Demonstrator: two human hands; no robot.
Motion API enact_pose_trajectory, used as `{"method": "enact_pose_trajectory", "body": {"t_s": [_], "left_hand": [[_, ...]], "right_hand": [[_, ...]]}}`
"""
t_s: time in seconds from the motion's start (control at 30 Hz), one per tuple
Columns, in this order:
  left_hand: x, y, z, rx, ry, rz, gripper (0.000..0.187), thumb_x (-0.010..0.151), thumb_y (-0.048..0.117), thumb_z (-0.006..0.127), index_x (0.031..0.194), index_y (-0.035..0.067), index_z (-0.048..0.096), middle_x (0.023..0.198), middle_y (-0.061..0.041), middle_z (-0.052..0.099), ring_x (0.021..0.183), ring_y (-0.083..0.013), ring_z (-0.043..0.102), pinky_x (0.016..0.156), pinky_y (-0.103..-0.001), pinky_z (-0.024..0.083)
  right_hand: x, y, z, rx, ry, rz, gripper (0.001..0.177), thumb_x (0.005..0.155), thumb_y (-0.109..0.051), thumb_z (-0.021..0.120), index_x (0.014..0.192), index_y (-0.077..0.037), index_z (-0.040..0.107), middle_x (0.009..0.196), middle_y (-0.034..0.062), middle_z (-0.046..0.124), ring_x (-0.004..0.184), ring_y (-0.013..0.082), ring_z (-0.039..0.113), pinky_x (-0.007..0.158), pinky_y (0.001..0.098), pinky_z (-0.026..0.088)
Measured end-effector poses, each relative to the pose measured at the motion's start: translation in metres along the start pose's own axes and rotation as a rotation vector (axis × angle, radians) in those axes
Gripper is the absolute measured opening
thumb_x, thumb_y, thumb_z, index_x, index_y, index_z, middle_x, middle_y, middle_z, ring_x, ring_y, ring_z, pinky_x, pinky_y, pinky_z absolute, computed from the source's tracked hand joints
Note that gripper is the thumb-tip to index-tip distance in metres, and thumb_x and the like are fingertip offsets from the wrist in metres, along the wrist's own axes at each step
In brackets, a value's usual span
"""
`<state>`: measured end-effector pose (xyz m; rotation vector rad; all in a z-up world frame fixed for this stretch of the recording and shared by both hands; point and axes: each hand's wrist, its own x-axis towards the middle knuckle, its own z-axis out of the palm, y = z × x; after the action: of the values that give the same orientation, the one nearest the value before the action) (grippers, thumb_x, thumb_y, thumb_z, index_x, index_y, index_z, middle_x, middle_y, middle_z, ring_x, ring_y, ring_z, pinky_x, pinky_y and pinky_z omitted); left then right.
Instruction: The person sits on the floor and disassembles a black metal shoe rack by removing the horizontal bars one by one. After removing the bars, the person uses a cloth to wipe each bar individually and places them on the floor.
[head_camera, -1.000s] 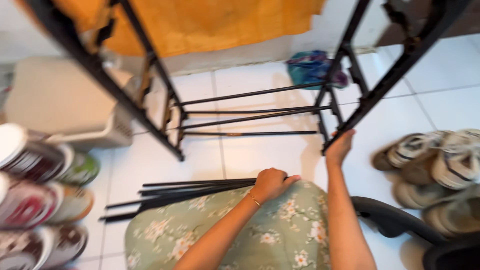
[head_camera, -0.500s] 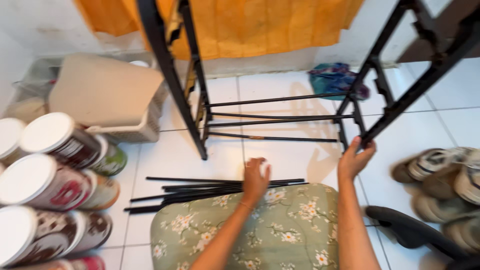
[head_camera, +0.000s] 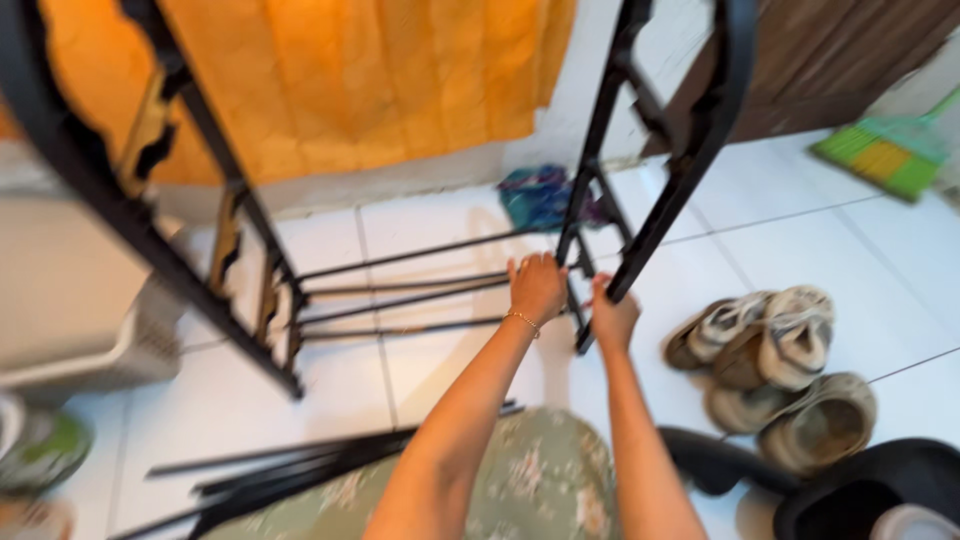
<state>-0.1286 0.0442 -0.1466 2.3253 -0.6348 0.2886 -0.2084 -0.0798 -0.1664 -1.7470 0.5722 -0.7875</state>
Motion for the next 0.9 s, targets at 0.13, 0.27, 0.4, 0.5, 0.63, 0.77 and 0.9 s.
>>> {"method": "enact_pose_trajectory", "body": {"t_s": [0.13, 0.27, 0.4, 0.5, 0.63, 0.77, 0.9], "left_hand": [[0.045, -0.011, 0.059, -0.091, -0.315, -0.053, 0.043, 0.104, 0.039, 0.046, 0.097, 0.005, 0.069, 0.097, -0.023, 0.072, 0.098, -0.0418, 0.067, 0.090, -0.056, 0.046], [0.068, -0.028, 0.088, -0.206, -0.389, 0.020, 0.050, 0.103, 0.046, 0.049, 0.082, 0.006, 0.071, 0.085, -0.022, 0.071, 0.087, -0.0432, 0.067, 0.080, -0.052, 0.052], [0.064, -0.028, 0.064, -0.226, -0.470, -0.067, 0.055, 0.098, 0.057, 0.050, 0.084, 0.010, 0.075, 0.085, -0.016, 0.074, 0.087, -0.0383, 0.070, 0.080, -0.049, 0.053], [0.066, -0.023, 0.030, -0.115, -0.545, -0.220, 0.062, 0.088, 0.069, 0.054, 0.084, 0.011, 0.077, 0.085, -0.013, 0.076, 0.086, -0.0326, 0.073, 0.079, -0.046, 0.056], [0.053, -0.039, 0.011, 0.076, -0.618, -0.212, 0.076, 0.091, 0.076, 0.051, 0.085, 0.006, 0.078, 0.089, -0.017, 0.075, 0.090, -0.0339, 0.073, 0.081, -0.046, 0.057], [-0.026, -0.067, 0.039, -0.123, -0.615, -0.026, 0.067, 0.105, 0.059, 0.039, 0.091, 0.007, 0.078, 0.093, -0.023, 0.072, 0.090, -0.0432, 0.069, 0.082, -0.051, 0.052], [-0.143, -0.107, 0.056, -0.157, -0.618, -0.084, 0.039, 0.100, 0.038, 0.056, 0.088, 0.004, 0.070, 0.090, -0.024, 0.071, 0.089, -0.0434, 0.068, 0.083, -0.050, 0.053]], "right_hand": [[0.004, -0.007, 0.001, 0.073, 0.031, 0.200, 0.033, 0.086, -0.008, 0.060, 0.116, -0.001, 0.071, 0.072, 0.0087, 0.071, 0.052, 0.0130, 0.057, 0.051, 0.0297, 0.046], [0.007, -0.011, -0.002, 0.065, 0.043, 0.160, 0.035, 0.087, -0.010, 0.059, 0.118, 0.000, 0.072, 0.069, 0.0064, 0.066, 0.056, 0.0102, 0.057, 0.054, 0.0293, 0.045], [0.000, -0.010, 0.004, -0.020, 0.035, 0.098, 0.035, 0.087, -0.009, 0.058, 0.117, 0.002, 0.073, 0.067, 0.0036, 0.064, 0.058, 0.0106, 0.055, 0.057, 0.0294, 0.045], [0.001, -0.007, 0.003, -0.005, 0.045, 0.105, 0.034, 0.088, -0.008, 0.058, 0.117, 0.002, 0.072, 0.067, 0.0019, 0.063, 0.057, 0.0102, 0.054, 0.055, 0.0289, 0.044], [0.006, -0.003, 0.001, 0.077, 0.063, 0.107, 0.033, 0.089, -0.010, 0.059, 0.118, 0.002, 0.071, 0.068, 0.0011, 0.062, 0.057, 0.0076, 0.055, 0.054, 0.0269, 0.043], [0.011, -0.004, 0.000, 0.111, 0.052, 0.164, 0.033, 0.090, -0.010, 0.058, 0.118, 0.002, 0.071, 0.065, 0.0022, 0.061, 0.051, 0.0080, 0.053, 0.048, 0.0267, 0.041], [0.003, -0.008, -0.002, 0.102, 0.034, 0.170, 0.033, 0.090, -0.009, 0.059, 0.119, 0.002, 0.070, 0.066, 0.0021, 0.062, 0.051, 0.0077, 0.051, 0.046, 0.0265, 0.038]]}}
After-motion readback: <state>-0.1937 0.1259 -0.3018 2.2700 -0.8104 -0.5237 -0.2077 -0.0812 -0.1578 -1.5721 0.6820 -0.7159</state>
